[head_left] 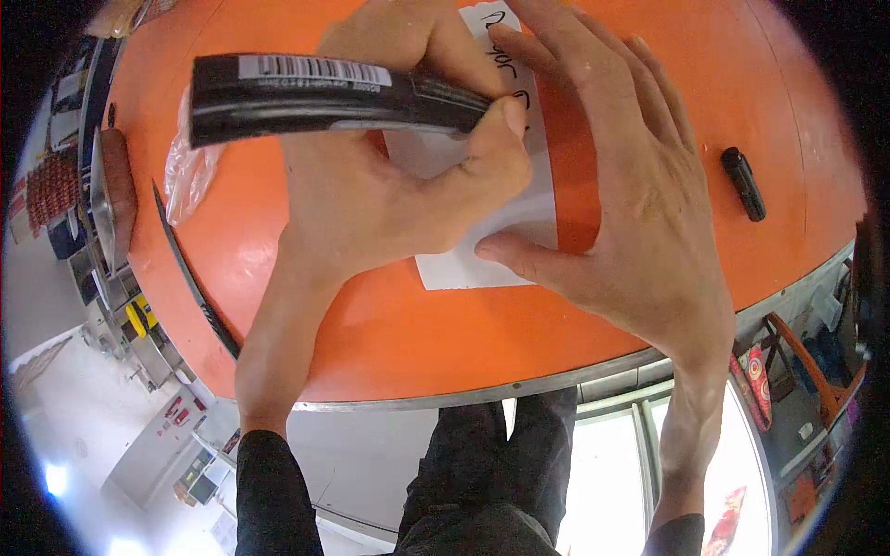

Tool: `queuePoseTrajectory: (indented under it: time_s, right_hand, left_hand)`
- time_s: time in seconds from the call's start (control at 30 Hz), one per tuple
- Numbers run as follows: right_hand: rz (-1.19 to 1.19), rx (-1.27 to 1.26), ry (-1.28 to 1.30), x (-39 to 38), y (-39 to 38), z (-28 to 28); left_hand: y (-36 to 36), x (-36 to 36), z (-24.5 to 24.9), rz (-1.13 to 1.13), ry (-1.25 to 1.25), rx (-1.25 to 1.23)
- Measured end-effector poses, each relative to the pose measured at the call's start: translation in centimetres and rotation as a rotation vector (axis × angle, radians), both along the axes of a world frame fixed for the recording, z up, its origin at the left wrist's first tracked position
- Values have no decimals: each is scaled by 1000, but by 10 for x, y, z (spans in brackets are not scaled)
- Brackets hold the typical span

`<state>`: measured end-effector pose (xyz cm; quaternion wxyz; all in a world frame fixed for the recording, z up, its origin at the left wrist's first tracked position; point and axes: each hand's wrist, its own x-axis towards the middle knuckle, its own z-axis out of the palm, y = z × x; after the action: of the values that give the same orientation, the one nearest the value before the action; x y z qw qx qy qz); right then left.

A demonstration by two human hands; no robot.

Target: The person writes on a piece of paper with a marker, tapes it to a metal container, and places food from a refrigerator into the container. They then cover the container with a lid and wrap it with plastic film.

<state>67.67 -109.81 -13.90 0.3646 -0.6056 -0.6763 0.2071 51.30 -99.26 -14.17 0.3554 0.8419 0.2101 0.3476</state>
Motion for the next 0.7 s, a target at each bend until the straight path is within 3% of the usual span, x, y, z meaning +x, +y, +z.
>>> queuePoseTrajectory:
  time_s: [0.1,0.17,0.27,0.4,0.47,0.57,0.7]
  right_hand:
    - [1,13,4,-1,5,0]
    - [4,17,7,-3,5,-1]
    - [-29,118,27,-5,6,-6]
    - [-44,155,-13,-4,4,-6]
    - [-100,-56,-75,5,-37,-4]
    - [-204,-686,-318,27,-162,-7]
    - [-106,-1259,-514,46,-283,-12]
  left_hand:
    - [2,-5,-3,15,-14,-105]
    - [12,-7,-11,-108,-26,125]
    - [6,-10,-21,11,-126,-25]
    - [11,-1,-8,-135,-84,121]
    - [5,7,0,-192,-145,158]
    - [3,2,-10,-75,-140,50]
    - [10,-1,-4,-181,-55,59]
